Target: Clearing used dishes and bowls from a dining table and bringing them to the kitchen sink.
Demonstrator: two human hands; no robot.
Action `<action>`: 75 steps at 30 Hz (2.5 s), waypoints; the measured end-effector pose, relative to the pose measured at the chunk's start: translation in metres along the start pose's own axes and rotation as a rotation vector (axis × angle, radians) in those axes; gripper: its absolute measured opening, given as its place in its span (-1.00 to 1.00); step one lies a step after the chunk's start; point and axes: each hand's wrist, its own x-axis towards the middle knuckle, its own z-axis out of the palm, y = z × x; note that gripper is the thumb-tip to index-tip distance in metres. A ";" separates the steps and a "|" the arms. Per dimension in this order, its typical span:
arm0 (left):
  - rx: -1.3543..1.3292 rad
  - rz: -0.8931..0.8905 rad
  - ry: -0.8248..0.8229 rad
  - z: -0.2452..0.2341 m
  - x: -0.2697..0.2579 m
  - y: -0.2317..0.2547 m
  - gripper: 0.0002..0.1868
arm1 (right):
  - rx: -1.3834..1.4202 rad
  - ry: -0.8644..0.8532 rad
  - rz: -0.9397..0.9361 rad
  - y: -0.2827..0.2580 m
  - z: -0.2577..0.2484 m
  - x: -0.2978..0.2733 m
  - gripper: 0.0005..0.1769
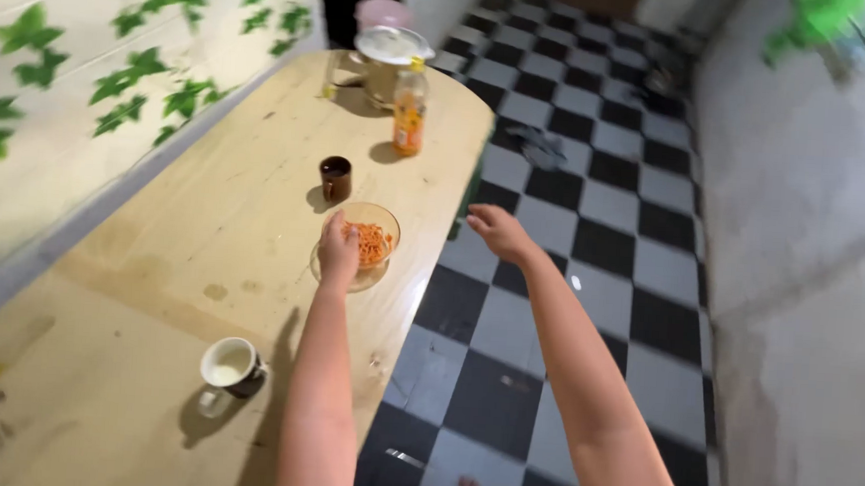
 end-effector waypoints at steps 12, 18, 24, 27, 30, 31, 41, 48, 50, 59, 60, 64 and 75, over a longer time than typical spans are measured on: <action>0.113 -0.220 0.361 0.036 -0.019 -0.071 -0.45 | 0.173 -0.344 -0.184 0.010 0.067 0.124 -0.38; 0.128 -0.381 0.408 0.036 -0.006 -0.093 -0.42 | 0.155 -0.459 -0.287 -0.003 0.127 0.181 -0.37; -0.091 -0.523 0.493 0.028 0.026 -0.098 -0.42 | 0.235 -0.571 -0.256 -0.021 0.157 0.247 -0.37; -0.202 -0.644 0.457 0.025 0.027 -0.088 -0.37 | 0.322 -0.590 -0.269 -0.017 0.185 0.269 -0.37; -0.283 -0.712 0.506 0.031 0.031 -0.101 -0.33 | 0.384 -0.610 -0.196 -0.015 0.200 0.277 -0.35; -0.284 -0.725 0.515 0.045 0.031 -0.126 -0.33 | 0.380 -0.626 -0.195 -0.009 0.208 0.279 -0.35; -0.971 -0.473 0.867 0.122 0.005 -0.206 -0.33 | 0.920 -1.017 0.048 0.033 0.249 0.278 -0.21; -1.321 -0.441 0.897 0.122 -0.008 -0.136 -0.27 | 1.272 -1.120 0.288 0.014 0.240 0.252 -0.19; -1.297 -0.451 0.902 0.135 -0.008 -0.147 -0.28 | 1.295 -1.136 0.294 0.024 0.252 0.255 -0.21; -1.250 -0.606 0.920 0.135 0.002 -0.131 -0.22 | 1.346 -1.142 0.306 0.015 0.257 0.259 -0.29; -1.218 -0.524 0.919 0.133 0.002 -0.128 -0.21 | 1.332 -1.151 0.297 0.011 0.256 0.260 -0.29; -1.313 -0.533 0.988 0.118 0.006 -0.120 -0.27 | 1.288 -1.192 0.231 -0.011 0.249 0.263 -0.29; -1.247 -0.090 1.226 -0.018 -0.041 -0.094 -0.31 | 1.233 -1.470 -0.017 -0.171 0.258 0.219 -0.31</action>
